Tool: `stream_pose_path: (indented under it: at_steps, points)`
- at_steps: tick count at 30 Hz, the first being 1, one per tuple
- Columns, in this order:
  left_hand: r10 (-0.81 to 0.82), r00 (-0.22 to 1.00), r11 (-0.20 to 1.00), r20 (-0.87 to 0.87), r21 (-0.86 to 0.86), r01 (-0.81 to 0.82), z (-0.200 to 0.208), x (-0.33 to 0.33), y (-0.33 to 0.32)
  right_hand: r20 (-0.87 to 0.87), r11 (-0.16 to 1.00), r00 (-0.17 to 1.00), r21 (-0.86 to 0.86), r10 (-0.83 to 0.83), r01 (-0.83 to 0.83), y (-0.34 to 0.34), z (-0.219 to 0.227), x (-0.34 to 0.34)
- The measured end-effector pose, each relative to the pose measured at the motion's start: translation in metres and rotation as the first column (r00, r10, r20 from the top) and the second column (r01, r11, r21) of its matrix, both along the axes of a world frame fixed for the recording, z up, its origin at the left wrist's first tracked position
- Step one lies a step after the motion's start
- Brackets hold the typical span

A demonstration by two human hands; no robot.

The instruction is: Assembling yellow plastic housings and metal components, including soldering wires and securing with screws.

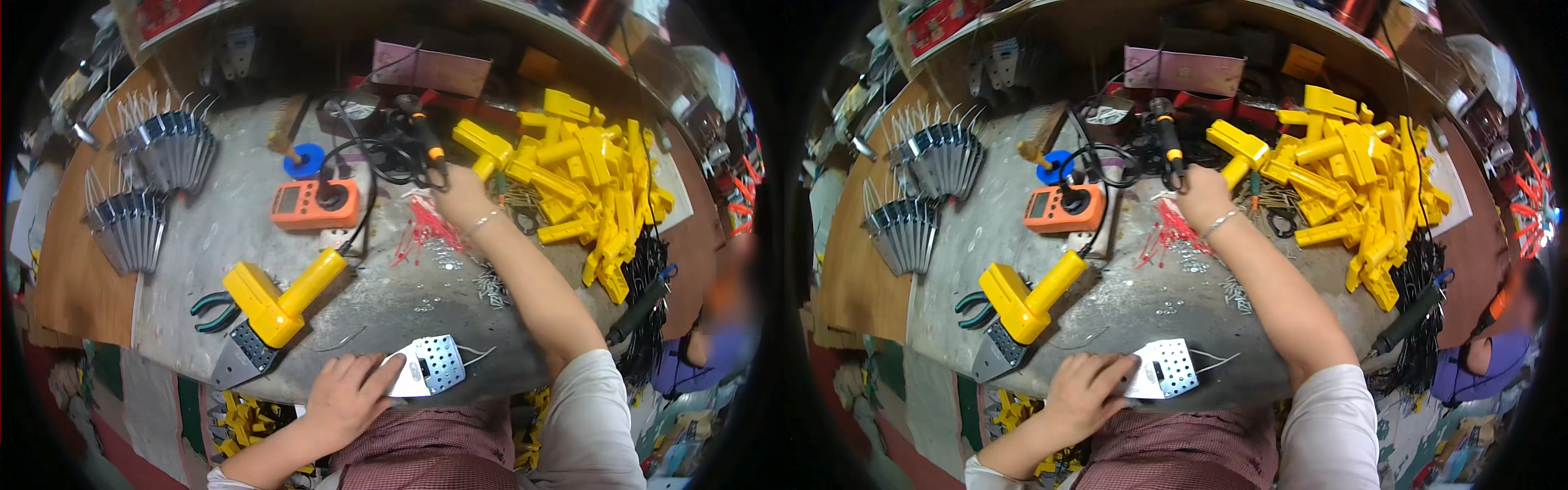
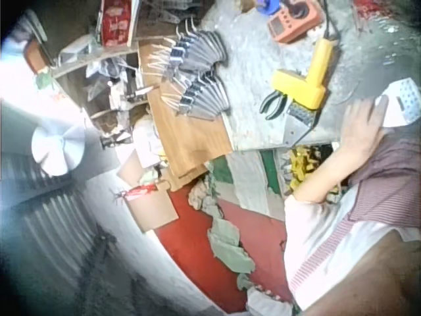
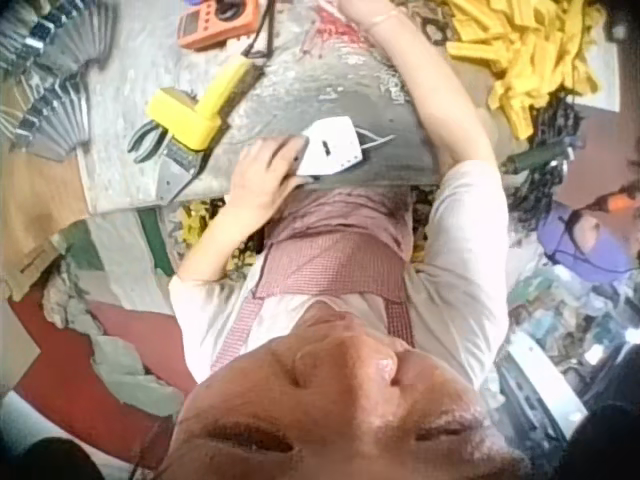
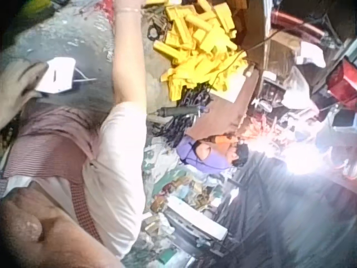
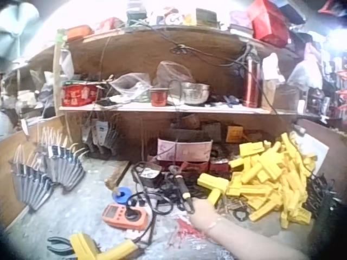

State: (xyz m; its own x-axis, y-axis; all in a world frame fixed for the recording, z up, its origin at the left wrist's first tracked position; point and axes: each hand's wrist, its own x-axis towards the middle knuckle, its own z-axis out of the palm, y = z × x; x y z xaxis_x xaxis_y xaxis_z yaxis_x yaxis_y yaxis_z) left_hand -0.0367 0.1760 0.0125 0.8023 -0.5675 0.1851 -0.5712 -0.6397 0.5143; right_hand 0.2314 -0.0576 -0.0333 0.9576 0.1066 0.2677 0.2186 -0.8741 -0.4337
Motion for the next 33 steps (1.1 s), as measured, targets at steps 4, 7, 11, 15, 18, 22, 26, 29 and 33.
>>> stream_pose_path:
  at_steps: [4,7,11,15,18,22,26,29,33]
  points:
    - [0.01,0.996,0.994,-0.093,0.112,0.001,0.009,0.001,-0.027,0.157,0.992,0.979,-0.031,0.127,-0.123,0.006,0.005,0.002]
    - [0.008,0.994,0.998,-0.11,0.063,-0.001,0.009,0.008,-0.059,0.187,0.915,0.94,-0.346,0.285,-0.209,-0.017,0.02,0.003]
    - [0.106,0.994,0.993,-0.035,-0.045,-0.107,-0.013,0.013,-0.081,0.385,0.941,0.859,-0.155,0.338,-0.3,-0.049,0.046,-0.013]
    - [0.136,0.989,0.984,-0.063,-0.104,-0.142,-0.004,0.014,-0.077,0.196,0.965,0.957,0.112,0.212,-0.237,-0.08,0.06,-0.101]
    - [0.139,0.985,0.974,-0.1,-0.168,-0.154,0.009,0.011,-0.08,-0.549,0.852,0.793,0.518,0.264,0.075,-0.104,0.045,-0.176]
    - [0.164,0.981,0.986,0.099,-0.059,-0.159,0.017,0.012,-0.096,-0.616,0.582,0.655,0.749,0.437,0.316,-0.123,0.033,-0.243]
    - [0.046,0.948,0.984,0.315,0.15,-0.098,0.006,0.016,-0.106,-0.567,0.506,0.741,0.786,0.36,0.356,-0.128,0.036,-0.255]
    - [-0.012,0.976,0.982,0.217,0.189,-0.03,0.005,0.018,-0.113,-0.508,0.612,0.837,0.734,0.203,0.296,-0.108,0.032,-0.261]
    - [0.01,1.0,0.994,-0.009,0.106,-0.009,-0.004,0.021,-0.116,-0.216,0.804,0.946,0.59,0.241,-0.07,-0.079,0.032,-0.258]
